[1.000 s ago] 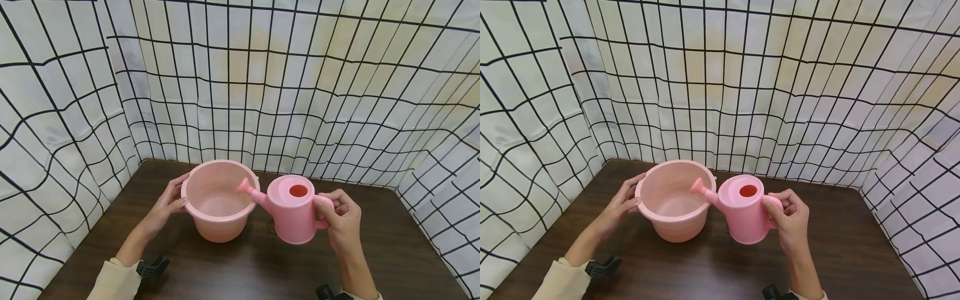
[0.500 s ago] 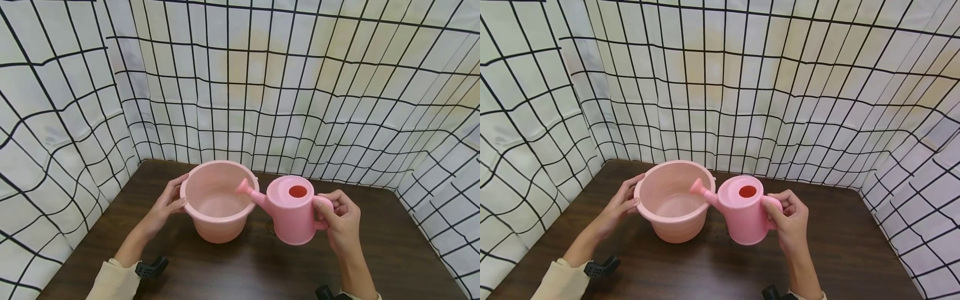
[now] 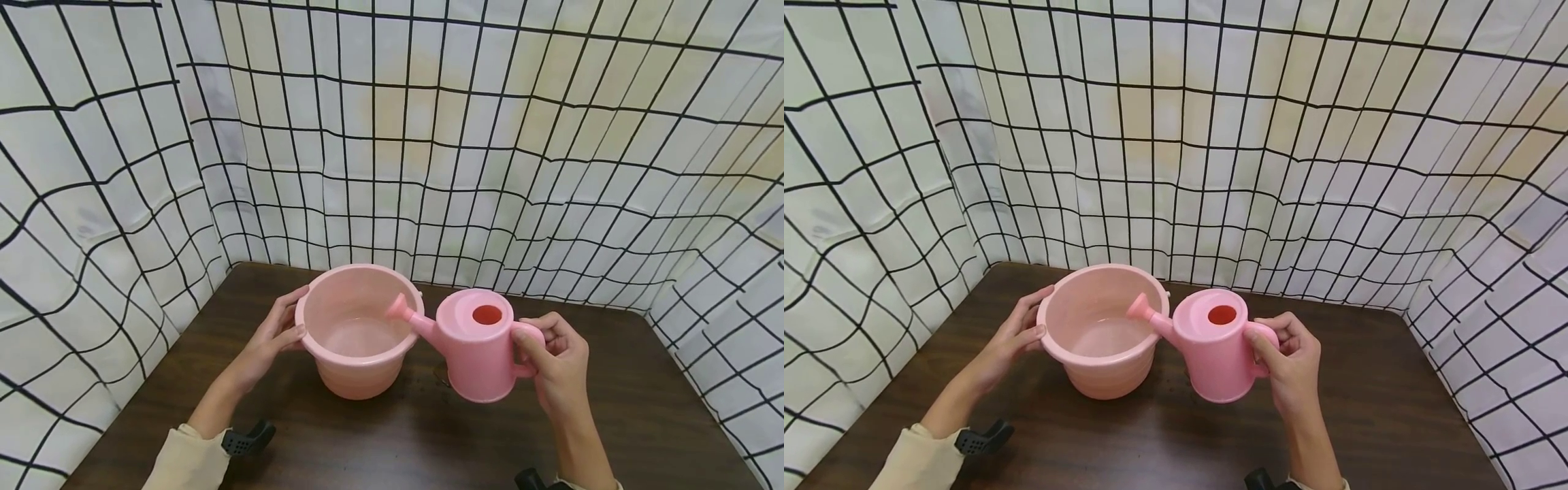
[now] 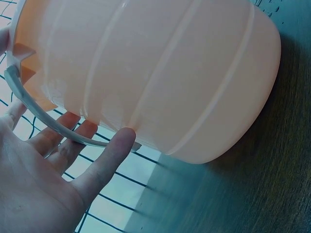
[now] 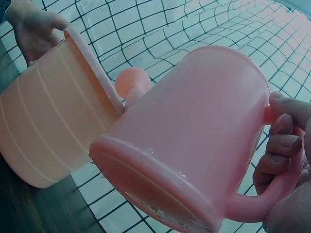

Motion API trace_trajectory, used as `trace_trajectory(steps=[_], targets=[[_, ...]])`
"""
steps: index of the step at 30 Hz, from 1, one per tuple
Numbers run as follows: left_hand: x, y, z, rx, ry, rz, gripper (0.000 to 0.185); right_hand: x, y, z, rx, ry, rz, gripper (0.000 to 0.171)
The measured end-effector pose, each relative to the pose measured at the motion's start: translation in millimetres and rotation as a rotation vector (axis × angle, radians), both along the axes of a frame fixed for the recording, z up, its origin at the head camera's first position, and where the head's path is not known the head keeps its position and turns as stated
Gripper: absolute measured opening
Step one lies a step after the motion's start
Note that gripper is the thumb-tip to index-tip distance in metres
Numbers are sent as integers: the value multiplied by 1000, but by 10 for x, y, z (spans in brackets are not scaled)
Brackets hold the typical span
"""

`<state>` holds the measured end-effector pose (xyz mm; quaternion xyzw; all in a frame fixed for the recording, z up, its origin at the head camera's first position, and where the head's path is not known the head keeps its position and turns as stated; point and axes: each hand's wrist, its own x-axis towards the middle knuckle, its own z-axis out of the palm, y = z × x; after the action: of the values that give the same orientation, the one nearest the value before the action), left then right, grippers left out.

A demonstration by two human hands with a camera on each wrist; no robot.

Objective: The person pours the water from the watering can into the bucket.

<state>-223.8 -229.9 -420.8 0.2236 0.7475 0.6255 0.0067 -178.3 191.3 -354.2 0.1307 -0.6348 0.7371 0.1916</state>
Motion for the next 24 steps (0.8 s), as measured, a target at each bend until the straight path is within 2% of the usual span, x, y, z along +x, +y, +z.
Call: trace_trajectory(steps=[24], targets=[[15, -4, -5, -12, 4, 14, 58, 3, 4, -9, -7, -21, 6, 26]])
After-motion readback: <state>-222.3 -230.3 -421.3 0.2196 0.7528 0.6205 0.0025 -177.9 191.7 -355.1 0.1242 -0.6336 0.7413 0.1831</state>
